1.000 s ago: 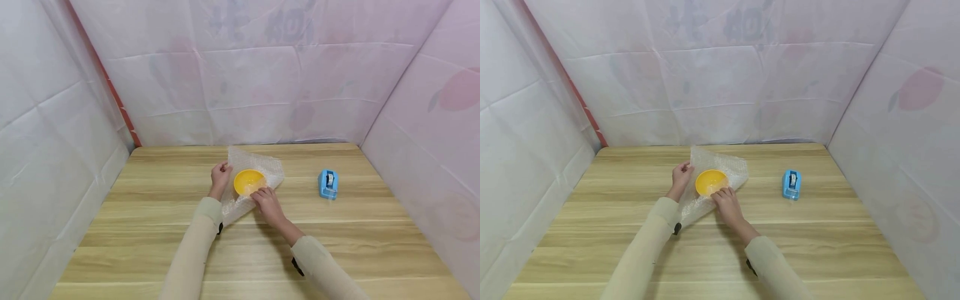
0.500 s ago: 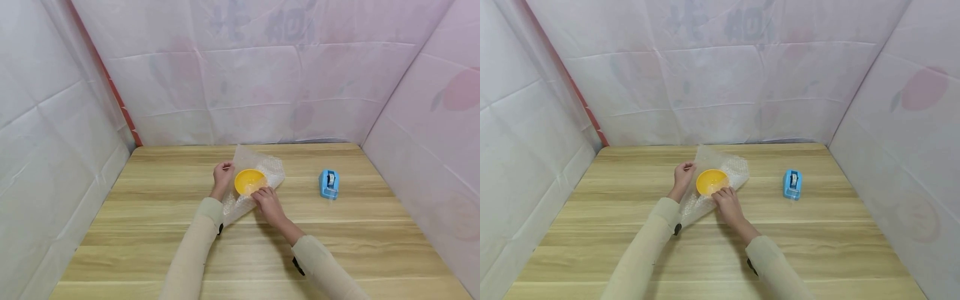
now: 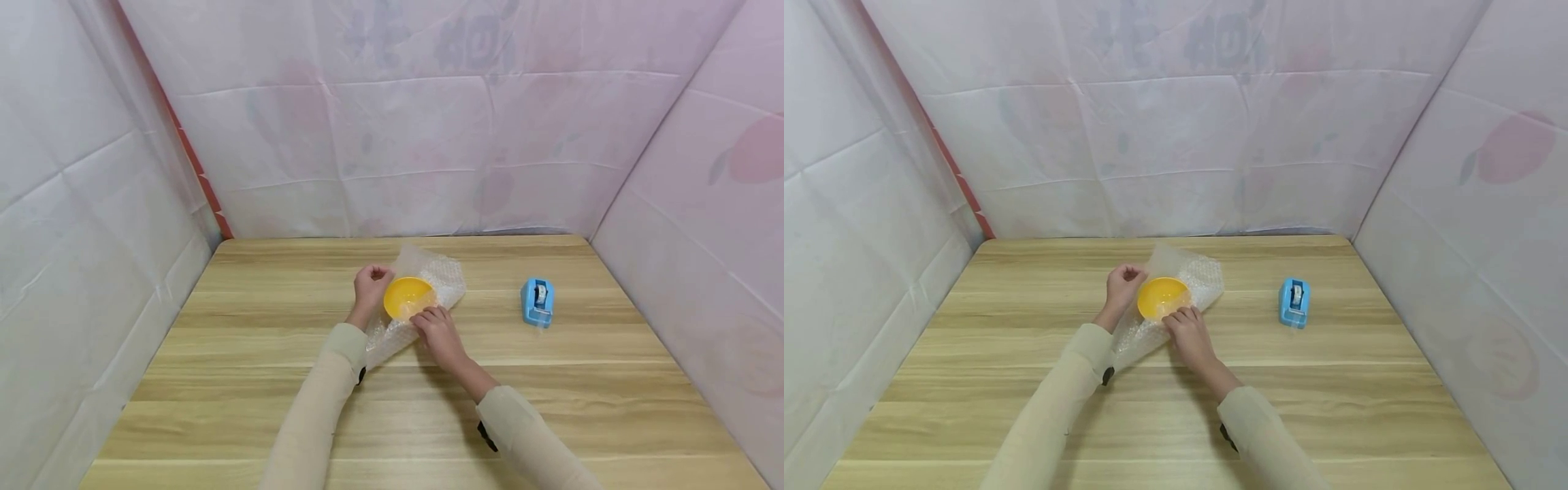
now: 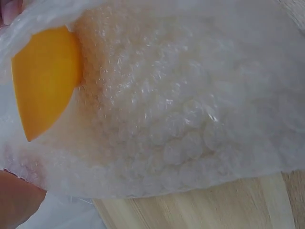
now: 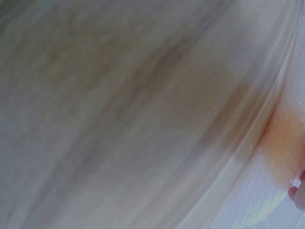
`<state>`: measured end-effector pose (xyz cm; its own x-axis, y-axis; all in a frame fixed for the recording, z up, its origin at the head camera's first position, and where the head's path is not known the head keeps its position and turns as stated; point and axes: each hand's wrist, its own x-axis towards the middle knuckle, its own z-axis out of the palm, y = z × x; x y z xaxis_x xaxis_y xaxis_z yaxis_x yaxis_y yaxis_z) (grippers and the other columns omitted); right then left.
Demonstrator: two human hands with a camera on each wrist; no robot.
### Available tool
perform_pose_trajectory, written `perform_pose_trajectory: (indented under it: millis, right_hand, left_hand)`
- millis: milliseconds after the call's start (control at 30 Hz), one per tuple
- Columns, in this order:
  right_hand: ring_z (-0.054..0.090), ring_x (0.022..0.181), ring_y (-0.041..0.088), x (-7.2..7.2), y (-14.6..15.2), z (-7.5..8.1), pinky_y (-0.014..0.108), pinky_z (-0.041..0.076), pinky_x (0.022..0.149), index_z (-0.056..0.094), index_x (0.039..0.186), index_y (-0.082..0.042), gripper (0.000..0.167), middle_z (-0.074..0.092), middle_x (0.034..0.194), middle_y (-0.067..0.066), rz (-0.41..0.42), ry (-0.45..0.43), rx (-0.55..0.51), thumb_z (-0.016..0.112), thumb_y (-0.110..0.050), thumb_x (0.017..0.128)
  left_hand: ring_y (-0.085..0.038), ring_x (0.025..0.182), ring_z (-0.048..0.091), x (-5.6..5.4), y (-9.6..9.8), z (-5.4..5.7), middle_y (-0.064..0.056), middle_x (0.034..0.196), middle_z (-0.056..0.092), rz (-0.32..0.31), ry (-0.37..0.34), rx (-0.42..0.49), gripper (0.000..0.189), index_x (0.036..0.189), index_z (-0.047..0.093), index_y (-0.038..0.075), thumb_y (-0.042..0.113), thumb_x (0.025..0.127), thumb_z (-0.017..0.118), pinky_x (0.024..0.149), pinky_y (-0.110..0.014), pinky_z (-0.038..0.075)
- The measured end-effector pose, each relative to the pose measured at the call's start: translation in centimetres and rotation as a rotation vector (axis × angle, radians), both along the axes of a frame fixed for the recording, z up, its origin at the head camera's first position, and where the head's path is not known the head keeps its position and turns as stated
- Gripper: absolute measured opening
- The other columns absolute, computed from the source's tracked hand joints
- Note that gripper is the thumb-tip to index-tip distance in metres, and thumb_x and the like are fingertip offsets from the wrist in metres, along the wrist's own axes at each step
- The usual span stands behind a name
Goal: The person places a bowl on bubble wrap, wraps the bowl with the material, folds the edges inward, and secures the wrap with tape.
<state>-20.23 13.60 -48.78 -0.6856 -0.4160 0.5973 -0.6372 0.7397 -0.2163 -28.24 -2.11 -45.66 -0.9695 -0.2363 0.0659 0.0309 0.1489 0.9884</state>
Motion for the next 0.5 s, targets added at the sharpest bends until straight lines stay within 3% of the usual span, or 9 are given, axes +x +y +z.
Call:
perform_pose_trajectory:
  millis: [167, 333, 500]
  right_hand:
    - [0.059, 0.089, 0.028, 0.1, -0.1, 0.0, 0.047, 0.043, 0.090, 0.067, 0.084, -0.005, 0.004, 0.069, 0.084, 0.006, -0.004, 0.004, 0.000, 0.067, -0.003, 0.081]
    - [0.059, 0.090, 0.028, 0.2, -0.1, 0.2, 0.048, 0.042, 0.091, 0.068, 0.085, -0.005, 0.004, 0.069, 0.085, 0.007, -0.007, -0.013, -0.005, 0.066, -0.003, 0.081]
    - [0.059, 0.090, 0.029, 0.2, -0.1, 0.2, 0.049, 0.042, 0.091, 0.067, 0.085, -0.004, 0.004, 0.069, 0.085, 0.008, 0.001, -0.008, -0.009, 0.066, -0.002, 0.081]
  left_hand:
    - [-0.024, 0.085, 0.060, 0.2, -0.1, 0.2, -0.018, 0.090, 0.063, -0.039, 0.053, -0.038, 0.016, 0.094, 0.062, -0.004, 0.007, 0.083, 0.066, 0.083, -0.034, 0.053]
    - [-0.023, 0.085, 0.057, 0.5, -0.2, 0.4, -0.018, 0.093, 0.062, -0.080, 0.078, -0.140, 0.022, 0.108, 0.064, -0.001, 0.004, 0.087, 0.057, 0.084, -0.034, 0.053]
    - [-0.025, 0.091, 0.058, 1.2, -0.4, 0.6, -0.016, 0.099, 0.063, -0.121, 0.097, -0.199, 0.018, 0.103, 0.066, -0.002, 0.006, 0.089, 0.056, 0.082, -0.034, 0.052]
